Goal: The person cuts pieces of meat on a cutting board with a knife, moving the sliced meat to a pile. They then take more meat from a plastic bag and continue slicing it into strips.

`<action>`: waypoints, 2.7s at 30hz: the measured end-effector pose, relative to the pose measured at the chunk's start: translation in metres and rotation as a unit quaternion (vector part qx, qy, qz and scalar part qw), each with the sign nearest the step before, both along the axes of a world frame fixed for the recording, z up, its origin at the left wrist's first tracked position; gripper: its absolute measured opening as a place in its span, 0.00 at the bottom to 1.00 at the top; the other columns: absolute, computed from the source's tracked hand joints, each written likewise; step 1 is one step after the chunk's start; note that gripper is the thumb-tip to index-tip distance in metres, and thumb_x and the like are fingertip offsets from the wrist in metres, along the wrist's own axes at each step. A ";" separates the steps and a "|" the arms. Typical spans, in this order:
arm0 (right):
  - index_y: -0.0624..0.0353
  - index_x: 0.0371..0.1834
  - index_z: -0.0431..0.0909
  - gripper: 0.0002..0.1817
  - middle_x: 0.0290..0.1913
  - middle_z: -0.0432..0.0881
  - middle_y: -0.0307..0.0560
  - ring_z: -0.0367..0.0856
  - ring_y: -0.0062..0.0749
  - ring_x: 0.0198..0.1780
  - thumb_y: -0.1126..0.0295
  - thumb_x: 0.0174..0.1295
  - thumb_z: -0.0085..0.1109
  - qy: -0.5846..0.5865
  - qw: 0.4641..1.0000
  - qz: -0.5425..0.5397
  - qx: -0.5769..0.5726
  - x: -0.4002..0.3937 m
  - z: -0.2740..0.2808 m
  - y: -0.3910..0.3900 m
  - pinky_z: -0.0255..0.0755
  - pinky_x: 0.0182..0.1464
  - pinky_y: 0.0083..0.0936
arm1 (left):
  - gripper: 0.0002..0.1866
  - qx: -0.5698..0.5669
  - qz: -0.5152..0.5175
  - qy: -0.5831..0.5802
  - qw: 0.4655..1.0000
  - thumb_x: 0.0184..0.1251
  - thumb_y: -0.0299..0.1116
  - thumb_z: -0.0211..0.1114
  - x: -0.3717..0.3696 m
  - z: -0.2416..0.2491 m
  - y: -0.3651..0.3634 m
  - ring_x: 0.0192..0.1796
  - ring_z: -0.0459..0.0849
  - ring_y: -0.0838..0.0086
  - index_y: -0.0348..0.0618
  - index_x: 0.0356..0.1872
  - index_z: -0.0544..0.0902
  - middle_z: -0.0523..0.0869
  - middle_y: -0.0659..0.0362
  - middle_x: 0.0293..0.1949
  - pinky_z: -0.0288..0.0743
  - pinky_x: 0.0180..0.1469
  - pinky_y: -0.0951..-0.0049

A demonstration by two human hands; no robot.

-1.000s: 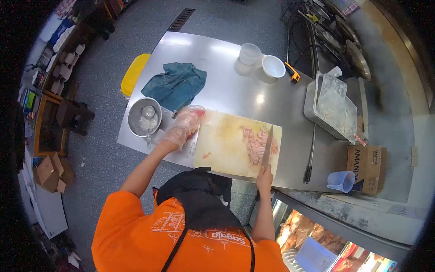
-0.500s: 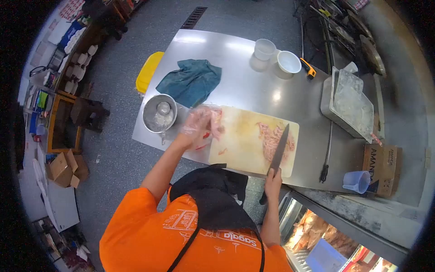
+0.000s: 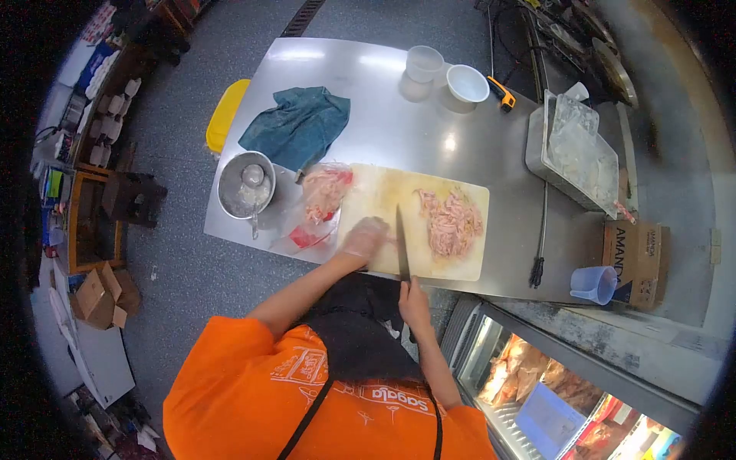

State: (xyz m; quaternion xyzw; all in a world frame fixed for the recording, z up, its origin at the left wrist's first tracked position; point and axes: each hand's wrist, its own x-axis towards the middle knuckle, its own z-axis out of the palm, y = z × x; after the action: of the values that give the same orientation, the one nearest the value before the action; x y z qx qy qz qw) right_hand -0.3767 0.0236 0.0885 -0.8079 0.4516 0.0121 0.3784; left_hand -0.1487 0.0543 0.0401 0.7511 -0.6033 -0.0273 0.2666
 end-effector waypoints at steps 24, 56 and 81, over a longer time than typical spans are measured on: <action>0.62 0.60 0.69 0.18 0.35 0.81 0.77 0.79 0.76 0.40 0.62 0.75 0.45 -0.020 1.000 -0.015 0.006 0.000 -0.027 0.017 0.70 0.43 0.63 | 0.19 0.354 0.009 -0.005 0.935 0.76 0.44 0.54 0.031 -0.015 0.040 0.43 0.86 0.60 0.42 0.56 0.80 0.87 0.46 0.44 0.77 0.47 0.62; 0.59 0.58 0.71 0.17 0.33 0.82 0.75 0.80 0.75 0.35 0.59 0.76 0.43 0.094 0.994 0.063 0.002 -0.002 0.007 0.010 0.70 0.40 0.64 | 0.12 0.006 -0.196 -0.039 0.980 0.62 0.35 0.56 -0.015 -0.012 0.049 0.41 0.85 0.61 0.40 0.37 0.84 0.85 0.50 0.35 0.79 0.44 0.61; 0.66 0.56 0.64 0.15 0.31 0.81 0.74 0.80 0.73 0.35 0.66 0.76 0.42 0.072 0.986 0.131 -0.070 0.034 -0.024 -0.003 0.71 0.37 0.61 | 0.12 0.120 -0.020 0.078 0.989 0.62 0.28 0.59 -0.046 -0.066 0.053 0.49 0.82 0.60 0.47 0.45 0.85 0.85 0.56 0.41 0.74 0.55 0.59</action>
State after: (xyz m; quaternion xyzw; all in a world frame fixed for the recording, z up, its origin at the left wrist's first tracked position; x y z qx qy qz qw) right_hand -0.3422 0.0210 0.0641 -0.8816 0.3679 0.0880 0.2822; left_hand -0.1952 0.1075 -0.0259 0.7612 -0.5877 -0.1638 0.2200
